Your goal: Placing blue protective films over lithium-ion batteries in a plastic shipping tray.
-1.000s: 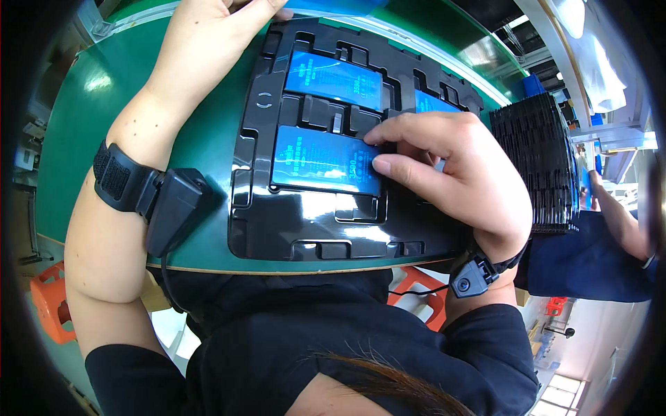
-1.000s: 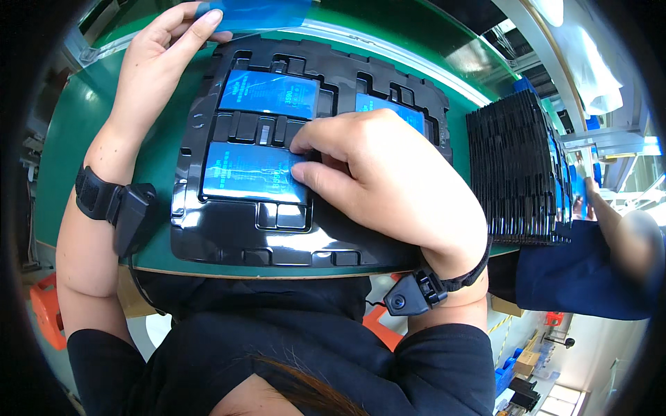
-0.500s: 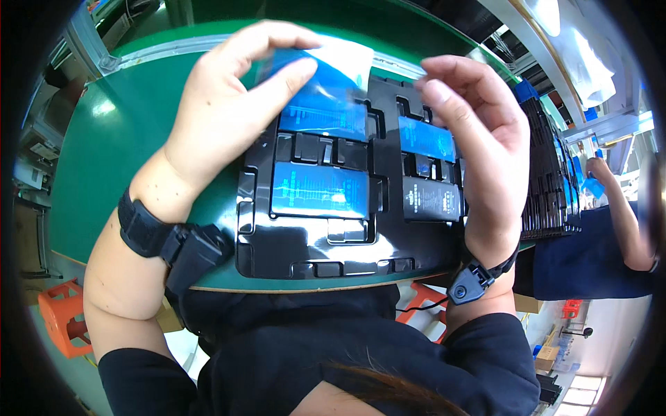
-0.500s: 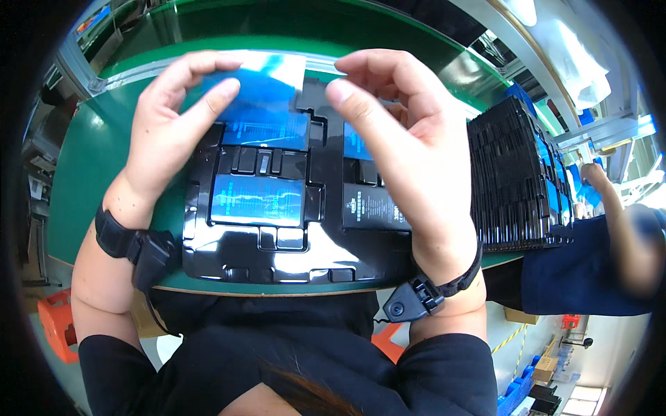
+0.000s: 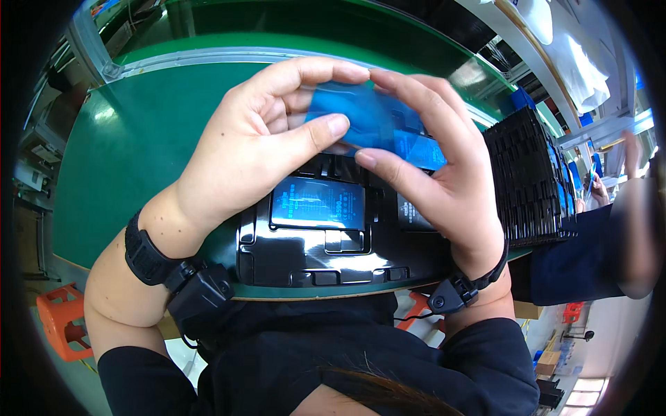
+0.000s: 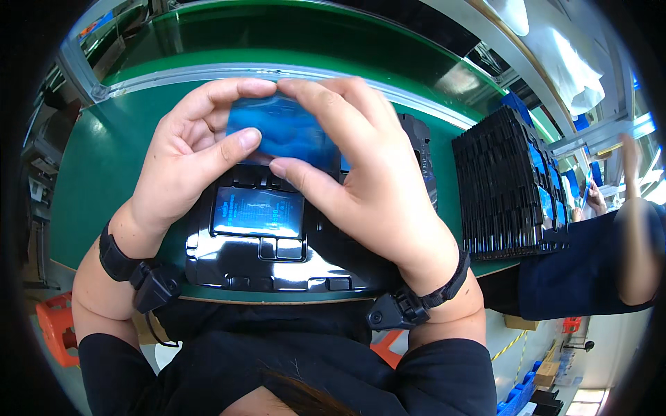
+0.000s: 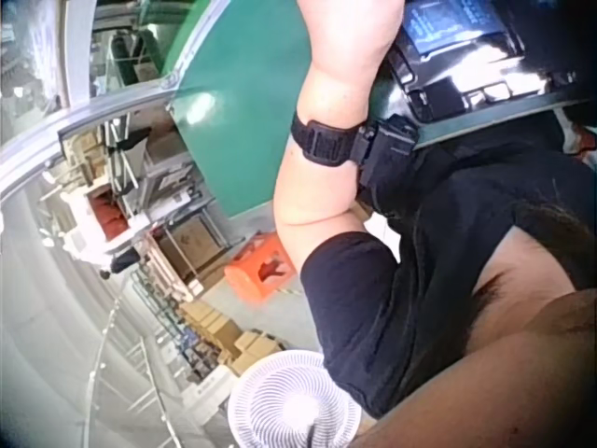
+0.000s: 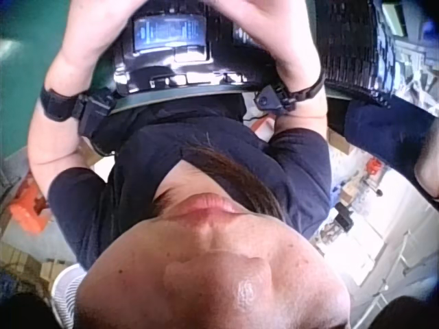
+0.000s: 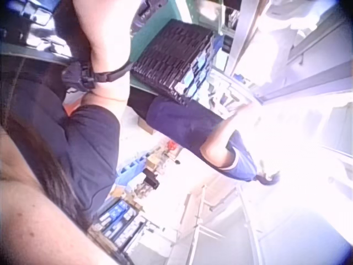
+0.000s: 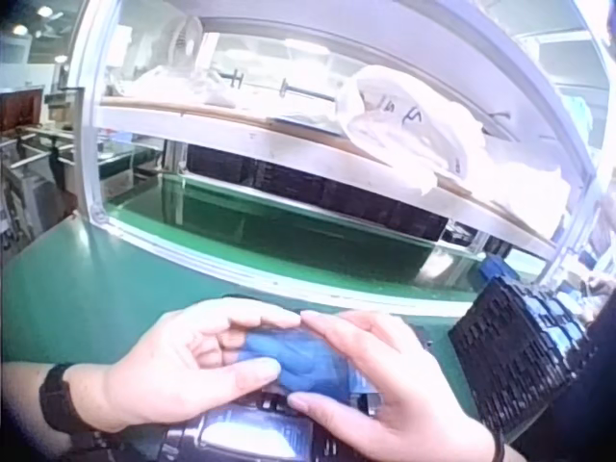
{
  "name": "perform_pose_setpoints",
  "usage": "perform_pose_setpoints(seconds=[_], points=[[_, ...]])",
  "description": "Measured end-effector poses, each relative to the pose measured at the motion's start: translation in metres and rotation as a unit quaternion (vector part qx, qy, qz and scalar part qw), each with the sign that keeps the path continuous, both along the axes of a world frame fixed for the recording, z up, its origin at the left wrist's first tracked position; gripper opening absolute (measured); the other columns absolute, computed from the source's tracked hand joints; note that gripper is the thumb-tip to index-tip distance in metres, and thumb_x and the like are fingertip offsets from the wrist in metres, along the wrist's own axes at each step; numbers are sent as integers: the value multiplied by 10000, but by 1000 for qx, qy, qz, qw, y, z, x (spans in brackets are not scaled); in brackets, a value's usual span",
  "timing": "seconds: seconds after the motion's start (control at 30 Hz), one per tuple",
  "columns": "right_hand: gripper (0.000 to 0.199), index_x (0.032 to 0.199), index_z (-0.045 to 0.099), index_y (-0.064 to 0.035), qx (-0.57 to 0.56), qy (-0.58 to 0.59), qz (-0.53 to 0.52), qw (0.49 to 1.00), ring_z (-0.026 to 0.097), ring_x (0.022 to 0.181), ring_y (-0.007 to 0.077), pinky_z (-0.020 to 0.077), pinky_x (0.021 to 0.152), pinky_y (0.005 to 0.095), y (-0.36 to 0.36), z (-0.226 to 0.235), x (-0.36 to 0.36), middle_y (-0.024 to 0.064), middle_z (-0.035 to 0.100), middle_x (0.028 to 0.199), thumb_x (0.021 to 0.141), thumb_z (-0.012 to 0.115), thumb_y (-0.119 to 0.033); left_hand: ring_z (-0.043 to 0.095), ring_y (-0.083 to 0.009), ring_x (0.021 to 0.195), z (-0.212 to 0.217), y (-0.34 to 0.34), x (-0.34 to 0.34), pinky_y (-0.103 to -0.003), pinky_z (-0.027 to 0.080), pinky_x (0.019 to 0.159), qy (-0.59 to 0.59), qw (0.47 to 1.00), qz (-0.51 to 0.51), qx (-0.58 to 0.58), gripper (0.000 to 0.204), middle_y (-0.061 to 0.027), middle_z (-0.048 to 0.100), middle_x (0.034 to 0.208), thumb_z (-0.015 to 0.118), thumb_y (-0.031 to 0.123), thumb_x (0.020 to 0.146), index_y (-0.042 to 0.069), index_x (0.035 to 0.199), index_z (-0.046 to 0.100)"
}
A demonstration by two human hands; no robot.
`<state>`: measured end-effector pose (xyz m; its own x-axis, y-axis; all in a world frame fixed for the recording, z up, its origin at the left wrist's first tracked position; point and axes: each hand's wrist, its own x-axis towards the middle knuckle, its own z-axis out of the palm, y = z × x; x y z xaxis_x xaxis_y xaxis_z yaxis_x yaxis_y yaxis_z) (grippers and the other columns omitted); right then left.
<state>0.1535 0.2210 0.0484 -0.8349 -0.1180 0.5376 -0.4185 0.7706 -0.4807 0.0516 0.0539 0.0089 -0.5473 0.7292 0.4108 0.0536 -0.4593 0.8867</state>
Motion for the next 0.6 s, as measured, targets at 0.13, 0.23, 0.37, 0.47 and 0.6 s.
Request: perform_pose_setpoints(seconds=[0.13,0.23,0.37,0.47,0.6], points=[[505,1114,606,-41,133,51,-31,989,570,959,251,436,862,333,-4,5,2,119,580,1022,628,744,-71,583,-158,993,2,0,2,-275,463,885,-62,998,-21,-9,465,-123,575,1120,542,63,888,12,1317,370],[441,1098,611,-20,103,-4,-12,995,597,921,231,453,838,314,-5,3,2,125,616,993,670,710,-55,583,-166,991,5,-1,3,-270,464,870,-52,997,-46,-26,567,-133,578,1109,581,58,864,22,1362,314],[346,1091,611,8,-43,-7,18,999,607,866,154,460,808,269,-5,-5,-1,103,647,963,753,657,-53,586,-136,963,11,-1,11,-259,448,861,-21,1000,-21,3,696,-101,617,1005,657,27,797,33,1385,285],[263,1052,614,18,-150,-62,-2,987,616,800,149,476,723,253,-5,-4,2,90,655,870,796,633,-38,581,-113,928,4,-7,-1,-239,439,829,127,989,21,-67,680,-62,625,935,661,32,793,46,1378,315],[163,964,639,22,-402,-136,4,906,607,744,110,480,688,229,0,5,6,83,662,846,849,599,-86,562,-74,715,3,-8,-13,-196,444,692,116,980,81,-138,514,-5,575,747,628,61,830,36,1304,431]])
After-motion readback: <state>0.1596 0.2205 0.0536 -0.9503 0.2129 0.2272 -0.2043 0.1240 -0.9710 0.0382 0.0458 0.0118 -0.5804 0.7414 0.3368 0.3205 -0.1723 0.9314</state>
